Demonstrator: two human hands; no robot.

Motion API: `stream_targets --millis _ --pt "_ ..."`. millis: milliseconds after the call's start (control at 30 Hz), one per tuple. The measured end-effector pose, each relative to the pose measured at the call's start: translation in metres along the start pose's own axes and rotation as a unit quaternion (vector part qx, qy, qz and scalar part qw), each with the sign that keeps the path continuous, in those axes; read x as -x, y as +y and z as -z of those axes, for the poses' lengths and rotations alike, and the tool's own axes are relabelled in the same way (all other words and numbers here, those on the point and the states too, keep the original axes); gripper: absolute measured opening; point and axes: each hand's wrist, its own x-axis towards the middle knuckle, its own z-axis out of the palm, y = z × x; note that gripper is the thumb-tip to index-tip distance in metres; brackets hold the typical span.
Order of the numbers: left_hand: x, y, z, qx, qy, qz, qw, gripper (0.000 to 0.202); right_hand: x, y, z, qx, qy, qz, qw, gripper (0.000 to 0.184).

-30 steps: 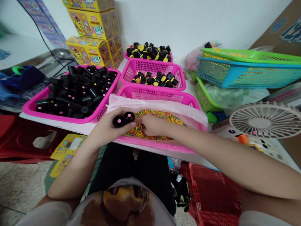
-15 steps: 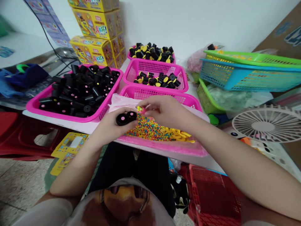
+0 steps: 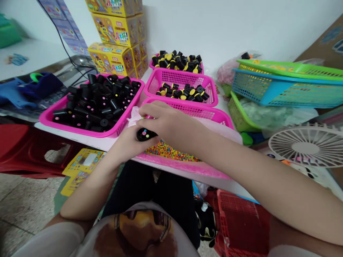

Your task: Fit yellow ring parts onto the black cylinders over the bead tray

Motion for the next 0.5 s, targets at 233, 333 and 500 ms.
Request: stream_targets --millis 233,333,500 --pt "-0.001 0.0 0.001 0.022 -0.015 -0.001 1.0 0.018 0.002 -0.004 0.007 -0.062 -0.042 0.004 0.997 0.049" --pt "0.0 0.0 0.002 0.022 -0.018 0.004 1.0 0.024 0.004 -0.003 0.01 -0.103 -0.046 -0.011 0.994 0.053" --pt "0.001 -0.004 0.001 0.04 -0.013 0.005 0.999 0.031 0.015 0.008 0.031 -0.134 -0.084 -0.082 0.984 0.05"
